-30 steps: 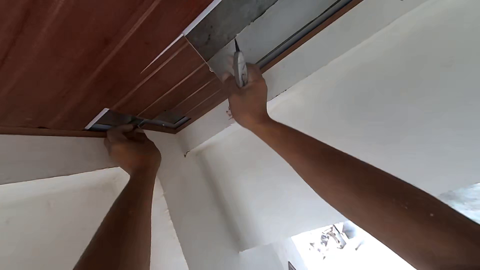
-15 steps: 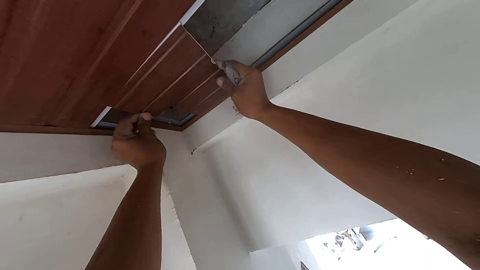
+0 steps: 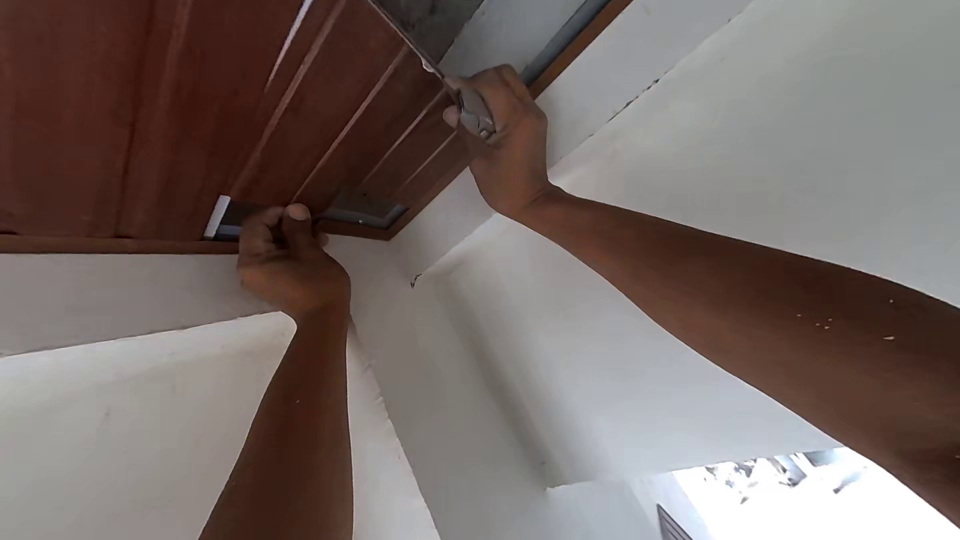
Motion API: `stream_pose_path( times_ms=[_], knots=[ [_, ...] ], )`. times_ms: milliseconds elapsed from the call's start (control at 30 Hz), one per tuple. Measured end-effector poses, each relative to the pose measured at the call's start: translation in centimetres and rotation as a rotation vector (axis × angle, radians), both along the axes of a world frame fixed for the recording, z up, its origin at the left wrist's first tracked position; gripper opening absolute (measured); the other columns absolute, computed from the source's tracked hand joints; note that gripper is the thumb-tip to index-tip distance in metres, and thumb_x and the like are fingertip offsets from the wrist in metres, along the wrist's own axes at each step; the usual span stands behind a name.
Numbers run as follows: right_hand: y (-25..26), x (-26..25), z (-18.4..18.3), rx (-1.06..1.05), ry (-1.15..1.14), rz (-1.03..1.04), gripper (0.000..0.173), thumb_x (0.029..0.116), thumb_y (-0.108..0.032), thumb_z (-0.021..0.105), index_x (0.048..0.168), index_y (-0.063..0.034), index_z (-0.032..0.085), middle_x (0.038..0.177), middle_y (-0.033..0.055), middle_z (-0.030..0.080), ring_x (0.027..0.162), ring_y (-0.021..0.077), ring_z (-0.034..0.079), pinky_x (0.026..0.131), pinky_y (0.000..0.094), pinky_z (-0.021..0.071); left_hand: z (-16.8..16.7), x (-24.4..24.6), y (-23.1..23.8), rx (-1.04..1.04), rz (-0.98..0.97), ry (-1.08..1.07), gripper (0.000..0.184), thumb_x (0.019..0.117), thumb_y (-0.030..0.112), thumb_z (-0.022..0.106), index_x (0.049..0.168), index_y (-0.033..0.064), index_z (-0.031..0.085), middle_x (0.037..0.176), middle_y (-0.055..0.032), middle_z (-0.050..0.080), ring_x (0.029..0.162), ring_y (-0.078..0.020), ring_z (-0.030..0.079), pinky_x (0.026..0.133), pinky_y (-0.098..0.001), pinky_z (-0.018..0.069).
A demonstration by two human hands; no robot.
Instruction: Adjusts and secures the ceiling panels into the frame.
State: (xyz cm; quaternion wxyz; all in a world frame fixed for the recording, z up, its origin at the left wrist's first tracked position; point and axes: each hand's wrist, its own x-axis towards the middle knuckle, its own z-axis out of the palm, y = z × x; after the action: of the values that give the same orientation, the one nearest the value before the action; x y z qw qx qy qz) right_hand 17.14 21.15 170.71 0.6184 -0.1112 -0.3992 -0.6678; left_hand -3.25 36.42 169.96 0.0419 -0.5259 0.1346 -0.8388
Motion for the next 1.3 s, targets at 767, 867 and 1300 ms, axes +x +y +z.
stream_pose_path(
  times_ms=[767, 867, 1300],
  knots=[
    [1.5, 0.4, 0.3, -0.039, -0.086, -0.088, 0.027, 0.0908, -0.003, 0.067, 0.116, -0.0069, 0.076, 0.111, 0.0116, 0.071, 0.105, 0.0211, 0.069, 0.09, 0.0328, 0.0575, -0.2, 0.2, 0.1, -0.136, -0.072, -0.06, 0.012, 0.1013, 0.012, 0.064, 0.107, 0.0024, 0.06, 0.083, -0.0003, 0.065, 0.074, -0.0069, 0.069, 0.075, -0.0274, 0.062],
    [1.6, 0.4, 0.2, -0.041, -0.099, -0.075, 0.028, 0.0901, -0.001, 0.067, 0.116, -0.0063, 0.076, 0.111, 0.0115, 0.071, 0.105, 0.0205, 0.069, 0.091, 0.0321, 0.0577, -0.3, 0.2, 0.0, -0.157, -0.075, -0.064, 0.013, 0.1014, 0.011, 0.063, 0.109, 0.001, 0.059, 0.084, -0.0016, 0.065, 0.074, -0.0076, 0.07, 0.075, -0.0278, 0.062],
    [1.6, 0.2, 0.2, -0.016, -0.084, -0.084, 0.022, 0.0918, -0.005, 0.069, 0.113, -0.0042, 0.076, 0.104, 0.0122, 0.069, 0.096, 0.0197, 0.068, 0.083, 0.0291, 0.0576, -0.3, 0.4, 0.0, -0.17, -0.147, -0.077, 0.012, 0.1001, 0.01, 0.065, 0.108, 0.0027, 0.059, 0.082, -0.0004, 0.065, 0.072, -0.0082, 0.069, 0.073, -0.0286, 0.0623]
  ],
)
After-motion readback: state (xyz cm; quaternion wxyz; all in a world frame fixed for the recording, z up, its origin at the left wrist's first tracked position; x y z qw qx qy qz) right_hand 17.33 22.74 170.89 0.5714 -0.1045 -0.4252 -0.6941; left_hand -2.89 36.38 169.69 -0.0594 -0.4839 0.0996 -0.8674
